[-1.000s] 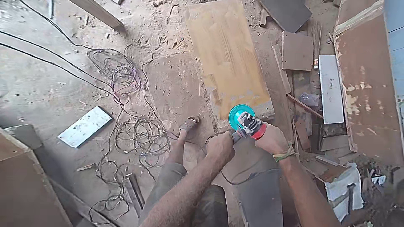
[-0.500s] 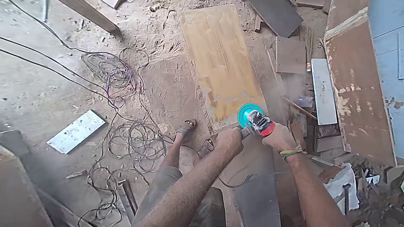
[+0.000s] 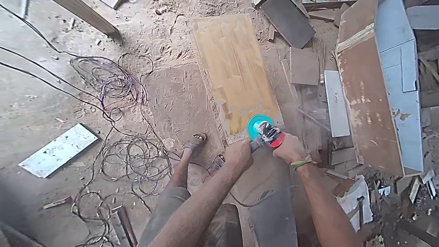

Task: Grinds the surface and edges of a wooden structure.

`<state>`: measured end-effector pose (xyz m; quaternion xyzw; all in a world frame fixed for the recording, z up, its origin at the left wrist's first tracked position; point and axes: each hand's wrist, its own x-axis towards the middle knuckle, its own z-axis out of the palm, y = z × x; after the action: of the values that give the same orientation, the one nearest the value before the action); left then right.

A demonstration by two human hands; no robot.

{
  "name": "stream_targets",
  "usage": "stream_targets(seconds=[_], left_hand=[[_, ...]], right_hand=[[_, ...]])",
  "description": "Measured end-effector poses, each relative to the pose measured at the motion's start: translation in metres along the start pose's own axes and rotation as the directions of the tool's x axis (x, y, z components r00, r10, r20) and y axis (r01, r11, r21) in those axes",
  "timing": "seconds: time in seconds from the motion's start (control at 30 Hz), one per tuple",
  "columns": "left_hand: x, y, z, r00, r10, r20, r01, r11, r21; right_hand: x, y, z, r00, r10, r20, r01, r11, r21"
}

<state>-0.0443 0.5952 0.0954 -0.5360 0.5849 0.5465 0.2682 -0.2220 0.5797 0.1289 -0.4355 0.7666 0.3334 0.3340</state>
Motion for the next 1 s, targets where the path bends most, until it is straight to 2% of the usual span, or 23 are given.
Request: stream_targets(seconds=[0.17,0.33,0.5,0.7,1.0], left_hand=[[-0.032,-0.068,0.019,0.982,-0.189,-0.018,0.189,0.982,0.025],[-0.037,-0.088,0.041,0.968,-0.251,-0.005,0.251,0.968,0.011],[-0.026,-0.061,0.024,0.979,-0.200,0.039,0.199,0.979,0.035],[-0.005,-0.015,0.013,0.992,-0.090,0.091,0.083,0.993,0.080],[0.027,0.052,-0.013,0.994,0.078,0.082,-0.085,0.993,0.083]], right_hand=[[-0.030,-0.054,0.032,0.981,-0.162,0.109,0.170,0.984,-0.058],[-0.039,-0.064,0.043,0.965,-0.194,0.174,0.212,0.973,-0.088],[-0.028,-0.047,0.032,0.983,-0.103,0.150,0.117,0.990,-0.083],[-0.012,-0.002,0.023,0.995,0.028,0.091,-0.026,0.999,-0.026],[0.017,0.045,-0.007,0.982,0.187,-0.020,-0.184,0.977,0.108]])
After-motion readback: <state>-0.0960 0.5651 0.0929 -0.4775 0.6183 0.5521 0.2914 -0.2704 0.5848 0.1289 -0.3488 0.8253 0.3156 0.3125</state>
